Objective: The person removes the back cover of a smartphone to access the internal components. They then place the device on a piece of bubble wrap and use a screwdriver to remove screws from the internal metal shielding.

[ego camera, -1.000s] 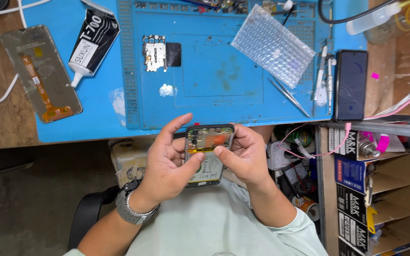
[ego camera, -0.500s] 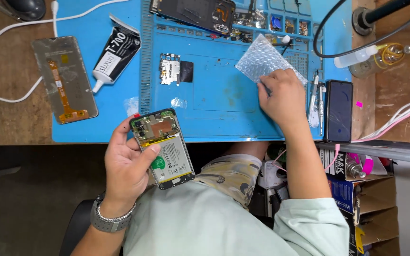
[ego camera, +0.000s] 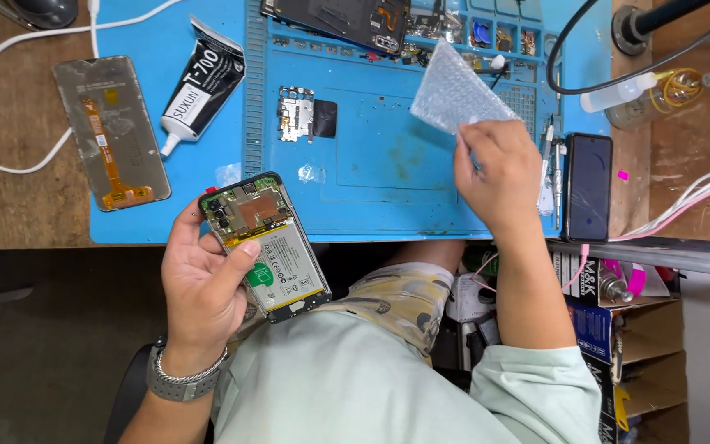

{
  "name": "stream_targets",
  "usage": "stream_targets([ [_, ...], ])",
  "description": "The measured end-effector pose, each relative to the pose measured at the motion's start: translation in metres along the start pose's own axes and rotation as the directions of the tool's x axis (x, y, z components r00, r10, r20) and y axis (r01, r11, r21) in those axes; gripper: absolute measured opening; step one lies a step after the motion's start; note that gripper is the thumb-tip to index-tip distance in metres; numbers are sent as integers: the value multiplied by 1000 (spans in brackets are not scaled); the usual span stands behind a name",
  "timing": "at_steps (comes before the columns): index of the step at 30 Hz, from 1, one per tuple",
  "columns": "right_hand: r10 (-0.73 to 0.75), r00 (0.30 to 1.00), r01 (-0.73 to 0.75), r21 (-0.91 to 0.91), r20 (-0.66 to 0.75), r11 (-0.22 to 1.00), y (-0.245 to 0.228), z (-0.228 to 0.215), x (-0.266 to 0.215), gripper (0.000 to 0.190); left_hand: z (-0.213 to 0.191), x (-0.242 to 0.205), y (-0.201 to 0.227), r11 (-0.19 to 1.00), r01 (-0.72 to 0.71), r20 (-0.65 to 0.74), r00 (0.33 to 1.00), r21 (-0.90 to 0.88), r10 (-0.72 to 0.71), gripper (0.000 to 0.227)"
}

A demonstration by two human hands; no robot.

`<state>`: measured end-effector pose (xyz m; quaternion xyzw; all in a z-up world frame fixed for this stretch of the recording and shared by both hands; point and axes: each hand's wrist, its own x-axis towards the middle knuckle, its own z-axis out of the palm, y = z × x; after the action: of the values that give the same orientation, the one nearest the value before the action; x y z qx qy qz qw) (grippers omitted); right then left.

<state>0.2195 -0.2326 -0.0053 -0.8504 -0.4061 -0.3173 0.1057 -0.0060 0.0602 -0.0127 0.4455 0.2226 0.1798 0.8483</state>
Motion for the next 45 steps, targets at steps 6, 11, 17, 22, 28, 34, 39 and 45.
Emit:
stream_targets([
  [6,204,978,-210,248,47,946,20,-20,-2,12,3,-3,1,999,37,-11,999,-3,-37,67],
  [11,296,955,-286,366,30,886,34,-30,-5,11,3,-3,-3,997,75,-13,997,0,-75,65],
  [17,158,986,-165,230,48,959,0,-53,-2,10,3,-5,5,988,155,42,987,11,-156,59],
  [22,-196,978,169,286,69,943,-93,-33,-9,22,13,-4,-5,992,127,38,991,-10,-127,60],
  [28,13,974,-127,502,224,855,-118,-32,-13,23,25,3,-27,975,-45,16,999,-217,50,65],
  [34,328,859,-510,605,393,611,-160,-59,-5,81,49,7,-58,972,11,31,1000,-235,-3,59],
  [39,338,829,-517,380,445,767,-174,-61,3,115,71,0,-72,983,13,-52,998,-185,-23,53],
  [45,416,731,-641,335,540,691,-167,-56,1,102,74,-7,-80,973,61,30,998,-223,-56,57],
])
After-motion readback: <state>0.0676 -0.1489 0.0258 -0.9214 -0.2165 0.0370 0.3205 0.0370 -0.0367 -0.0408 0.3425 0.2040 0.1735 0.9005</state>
